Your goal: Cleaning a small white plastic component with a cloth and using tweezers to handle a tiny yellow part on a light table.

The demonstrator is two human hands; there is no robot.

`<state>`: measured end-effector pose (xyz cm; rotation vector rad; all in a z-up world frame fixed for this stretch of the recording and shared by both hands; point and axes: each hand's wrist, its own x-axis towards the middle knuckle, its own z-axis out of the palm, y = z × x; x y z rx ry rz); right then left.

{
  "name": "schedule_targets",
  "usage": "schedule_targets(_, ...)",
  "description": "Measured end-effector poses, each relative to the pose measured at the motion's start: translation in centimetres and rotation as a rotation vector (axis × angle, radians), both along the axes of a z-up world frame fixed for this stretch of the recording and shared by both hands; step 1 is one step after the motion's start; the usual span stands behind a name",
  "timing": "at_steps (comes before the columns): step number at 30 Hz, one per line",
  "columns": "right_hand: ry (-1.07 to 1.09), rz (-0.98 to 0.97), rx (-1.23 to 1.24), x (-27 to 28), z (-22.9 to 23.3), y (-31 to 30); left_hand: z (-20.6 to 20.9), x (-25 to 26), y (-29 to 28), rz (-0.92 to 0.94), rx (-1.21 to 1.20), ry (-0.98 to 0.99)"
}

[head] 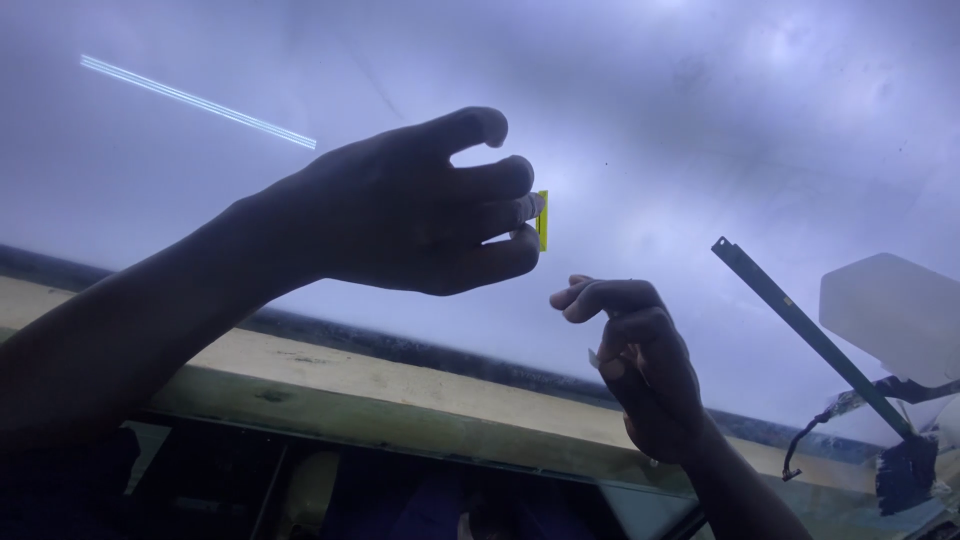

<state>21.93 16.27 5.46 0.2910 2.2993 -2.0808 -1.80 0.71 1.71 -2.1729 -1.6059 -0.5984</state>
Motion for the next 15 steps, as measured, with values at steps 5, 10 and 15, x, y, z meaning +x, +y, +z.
schedule_targets(5,-0.091,0.088,-0.275,0.2,0.4,1.6,0.1,0.0,-0.1,0.031,0.048,-0.053)
schedule_targets(10,-0.024,0.062,-0.155,-1.7,1.0,-2.1,0.2,0.0,-0.3,0.028,0.012,-0.008)
schedule_targets(15,-0.064,0.205,-0.151,-0.1,1.3,-0.6,0.3,-0.1,-0.5,0.027,0.028,-0.026)
